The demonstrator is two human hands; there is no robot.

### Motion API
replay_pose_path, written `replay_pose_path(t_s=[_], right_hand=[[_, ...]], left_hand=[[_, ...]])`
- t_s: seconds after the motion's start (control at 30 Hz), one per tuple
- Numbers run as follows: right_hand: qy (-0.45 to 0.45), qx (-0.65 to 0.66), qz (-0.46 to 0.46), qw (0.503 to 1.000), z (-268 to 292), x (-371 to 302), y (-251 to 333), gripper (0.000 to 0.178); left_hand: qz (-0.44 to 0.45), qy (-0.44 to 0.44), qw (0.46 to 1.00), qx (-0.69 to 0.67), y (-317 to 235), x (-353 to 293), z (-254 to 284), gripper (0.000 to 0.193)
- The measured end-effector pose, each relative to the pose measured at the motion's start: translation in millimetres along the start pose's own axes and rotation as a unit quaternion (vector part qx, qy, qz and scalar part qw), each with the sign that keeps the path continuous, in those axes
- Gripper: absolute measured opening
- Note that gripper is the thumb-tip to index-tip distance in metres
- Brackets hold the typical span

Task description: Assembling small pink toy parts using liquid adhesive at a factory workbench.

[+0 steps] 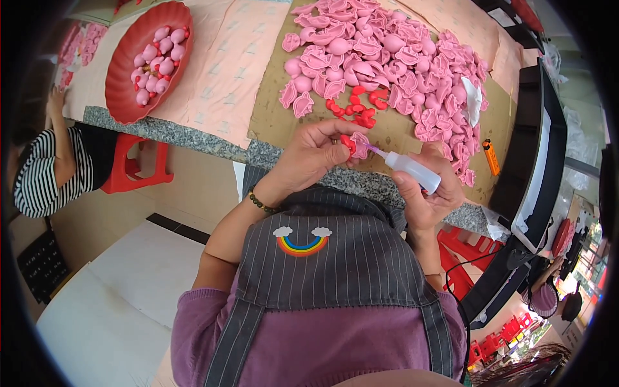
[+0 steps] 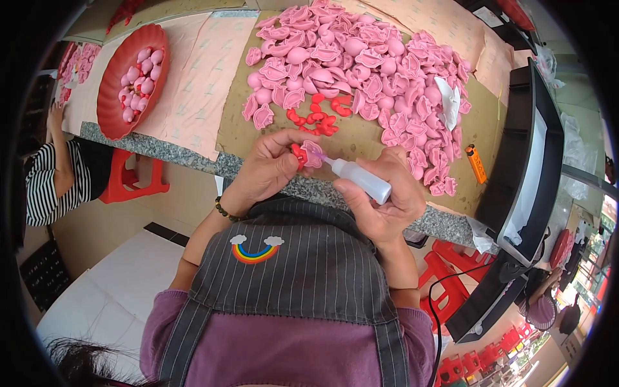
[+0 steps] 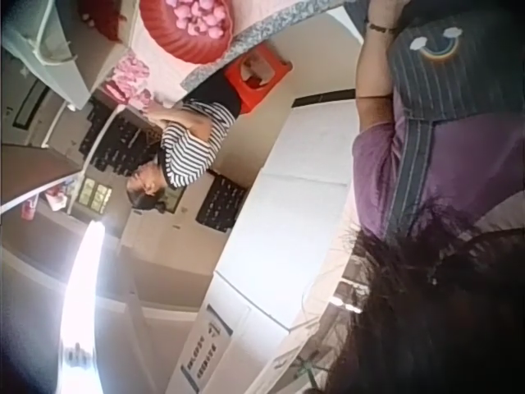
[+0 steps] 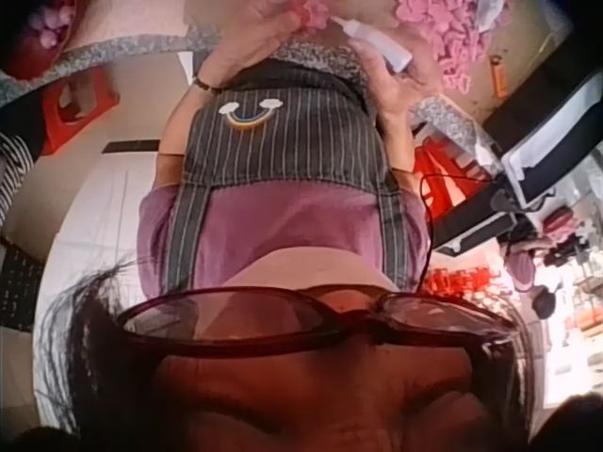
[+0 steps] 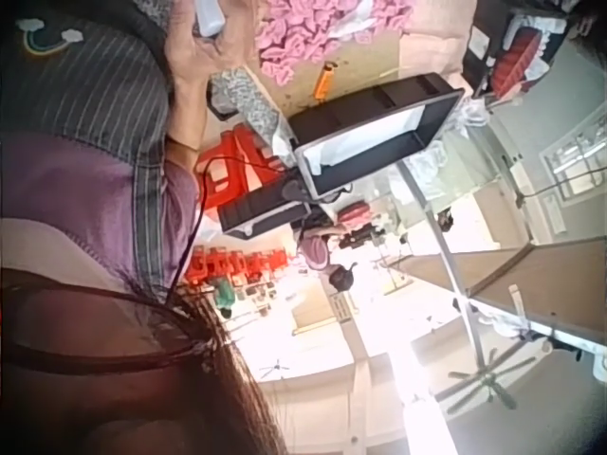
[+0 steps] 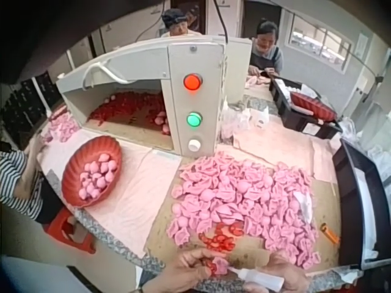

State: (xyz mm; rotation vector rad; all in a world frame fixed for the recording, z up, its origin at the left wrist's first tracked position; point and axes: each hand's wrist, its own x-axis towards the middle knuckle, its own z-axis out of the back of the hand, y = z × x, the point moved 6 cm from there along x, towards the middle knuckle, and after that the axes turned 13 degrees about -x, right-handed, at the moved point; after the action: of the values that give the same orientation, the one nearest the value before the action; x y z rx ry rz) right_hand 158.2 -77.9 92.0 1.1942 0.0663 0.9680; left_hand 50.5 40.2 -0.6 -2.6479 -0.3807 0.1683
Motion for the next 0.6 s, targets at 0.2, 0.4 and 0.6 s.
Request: replay_pose_path(t_s=[0.2, 0.4, 0.6], right_hand=[[0.014, -0.010, -0.031, 0.999, -1.7, -1.8, -1.6, 0.027], [0.008, 0.002, -0.026, 1.000, -1.6, -2.5, -2.2, 0.027], [0.007, 0.008, -0.022, 1.000, -1.7, -1.5, -2.4, 0.026]], left_hand=[[0.004, -0.003, 1.000, 0.000, 0.5, -0.3, 1.2, 0.043], [0.006, -0.001, 1.000, -0.004, 0.6, -0.2, 1.8, 0.042], [0.008, -0.003, 1.000, -0.006, 0.4, 0.7, 0.9, 0.041]])
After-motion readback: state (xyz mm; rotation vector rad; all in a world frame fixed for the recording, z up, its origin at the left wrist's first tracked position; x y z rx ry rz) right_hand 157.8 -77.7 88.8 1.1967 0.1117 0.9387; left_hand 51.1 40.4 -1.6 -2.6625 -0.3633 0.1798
